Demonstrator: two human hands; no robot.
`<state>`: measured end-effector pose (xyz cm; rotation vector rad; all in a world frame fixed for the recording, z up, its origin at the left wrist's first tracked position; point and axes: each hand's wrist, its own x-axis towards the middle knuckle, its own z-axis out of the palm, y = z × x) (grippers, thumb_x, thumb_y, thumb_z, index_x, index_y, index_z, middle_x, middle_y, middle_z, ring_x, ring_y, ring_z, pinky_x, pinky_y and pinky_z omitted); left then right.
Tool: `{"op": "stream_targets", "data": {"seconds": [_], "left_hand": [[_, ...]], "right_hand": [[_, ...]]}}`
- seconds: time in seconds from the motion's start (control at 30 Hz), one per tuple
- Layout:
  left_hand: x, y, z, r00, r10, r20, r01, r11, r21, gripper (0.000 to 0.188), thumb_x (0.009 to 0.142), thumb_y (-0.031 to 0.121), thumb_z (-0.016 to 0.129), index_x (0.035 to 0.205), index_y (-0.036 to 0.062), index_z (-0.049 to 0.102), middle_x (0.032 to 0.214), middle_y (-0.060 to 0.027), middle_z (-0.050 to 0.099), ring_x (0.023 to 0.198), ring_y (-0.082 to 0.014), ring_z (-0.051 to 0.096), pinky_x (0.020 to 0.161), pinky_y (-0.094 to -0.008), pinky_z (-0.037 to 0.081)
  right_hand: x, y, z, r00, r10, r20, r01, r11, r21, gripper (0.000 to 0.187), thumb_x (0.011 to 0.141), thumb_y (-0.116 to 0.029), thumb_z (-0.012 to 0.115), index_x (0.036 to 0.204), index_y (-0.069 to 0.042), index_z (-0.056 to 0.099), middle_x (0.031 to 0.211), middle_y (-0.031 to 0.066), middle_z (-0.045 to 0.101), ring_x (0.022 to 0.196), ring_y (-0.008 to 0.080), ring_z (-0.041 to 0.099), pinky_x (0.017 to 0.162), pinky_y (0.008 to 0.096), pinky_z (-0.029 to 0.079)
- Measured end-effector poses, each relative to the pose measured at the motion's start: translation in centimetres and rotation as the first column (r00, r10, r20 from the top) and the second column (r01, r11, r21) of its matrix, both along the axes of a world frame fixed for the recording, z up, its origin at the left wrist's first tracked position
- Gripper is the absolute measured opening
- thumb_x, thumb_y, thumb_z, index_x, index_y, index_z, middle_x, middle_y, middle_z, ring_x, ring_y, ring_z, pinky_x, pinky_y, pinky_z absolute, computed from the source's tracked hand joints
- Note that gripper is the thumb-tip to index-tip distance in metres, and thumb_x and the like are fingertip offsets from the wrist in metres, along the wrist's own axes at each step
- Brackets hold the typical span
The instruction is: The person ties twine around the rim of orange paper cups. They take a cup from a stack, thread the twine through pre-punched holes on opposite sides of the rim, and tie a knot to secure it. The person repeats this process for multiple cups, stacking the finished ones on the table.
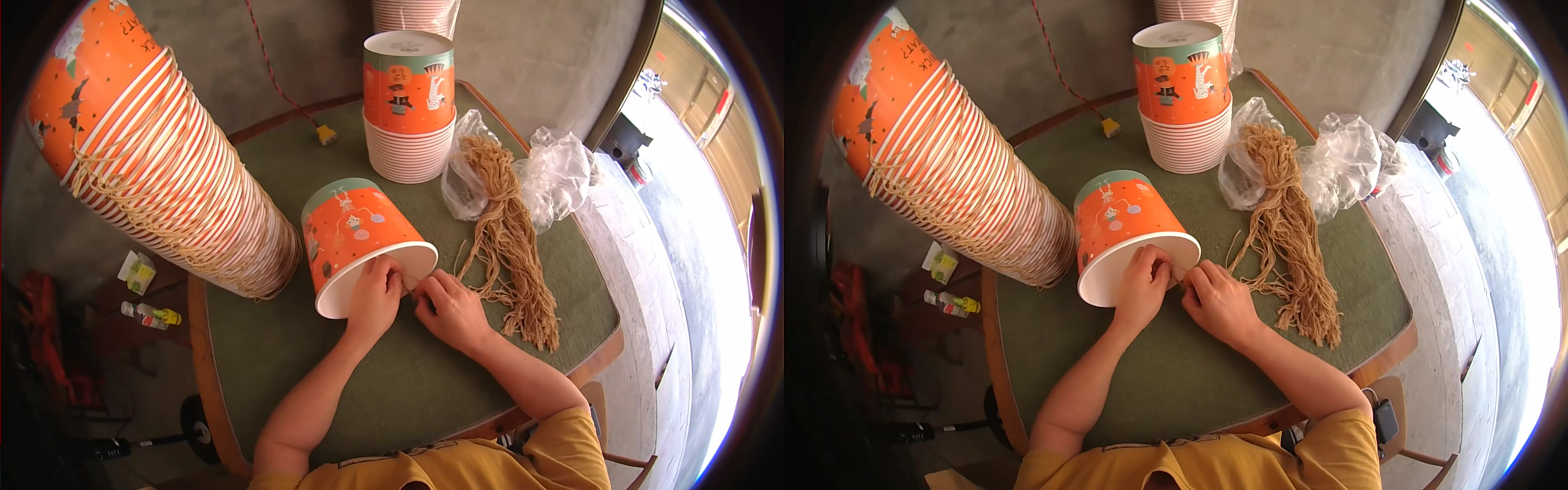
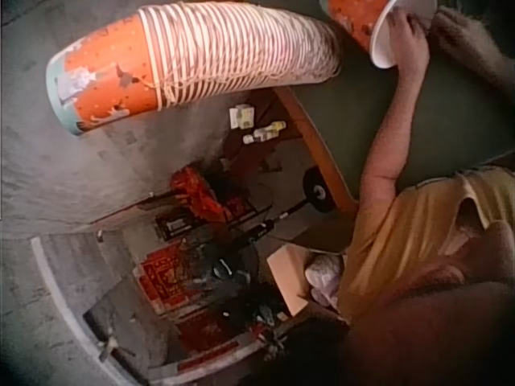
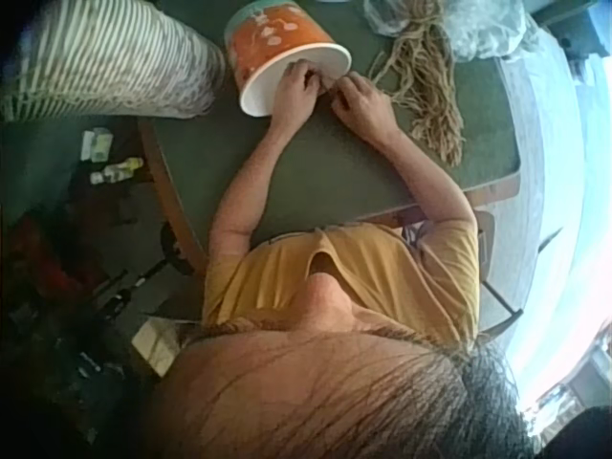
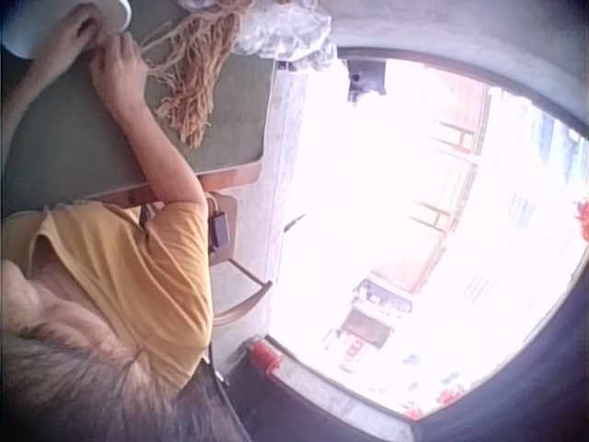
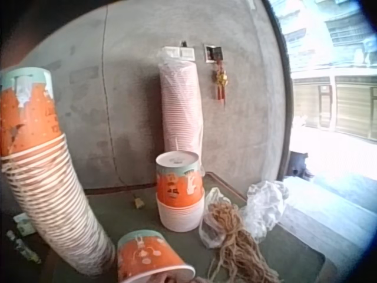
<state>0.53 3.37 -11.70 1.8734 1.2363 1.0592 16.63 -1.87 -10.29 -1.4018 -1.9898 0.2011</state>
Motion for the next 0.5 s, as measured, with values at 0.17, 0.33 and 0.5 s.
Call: {"op": "stream_targets", "data": {"seconds": [0.17,0.33,0.5], "left_hand": [[-0.1,-0.1,0.2,0.999,0.026,-0.036,-0.025,0.999,0.036,0.006,0.092,0.003,0.059,0.097,0.0015,0.055,0.094,-0.0132,0.059,0.077,-0.0285,0.061,0.070,-0.0396,0.049],[0.0,0.0,-0.2,1.000,0.019,-0.023,-0.017,0.998,0.063,0.006,0.093,0.003,0.058,0.097,0.0011,0.055,0.094,-0.0139,0.059,0.079,-0.0295,0.061,0.071,-0.0400,0.049],[0.0,0.0,-0.2,1.000,0.016,-0.025,-0.015,0.999,0.036,0.006,0.093,0.003,0.057,0.098,0.0017,0.054,0.095,-0.0152,0.060,0.082,-0.0322,0.061,0.072,-0.0421,0.049]], "right_hand": [[-0.4,-0.5,0.8,0.995,-0.017,0.097,0.016,1.000,0.011,0.019,0.080,-0.012,0.069,0.093,-0.009,0.057,0.089,0.0062,0.057,0.078,0.0257,0.063,0.061,0.0393,0.054],[-0.5,-0.4,-0.1,0.983,-0.050,0.178,0.039,0.997,0.064,0.019,0.082,-0.016,0.070,0.095,-0.009,0.057,0.092,0.0053,0.056,0.079,0.0241,0.063,0.059,0.0379,0.054],[-0.4,-0.4,0.1,0.986,-0.032,0.166,0.024,0.998,0.053,0.018,0.080,-0.015,0.070,0.093,-0.011,0.058,0.091,0.0049,0.056,0.079,0.0232,0.063,0.060,0.0379,0.055]]}}
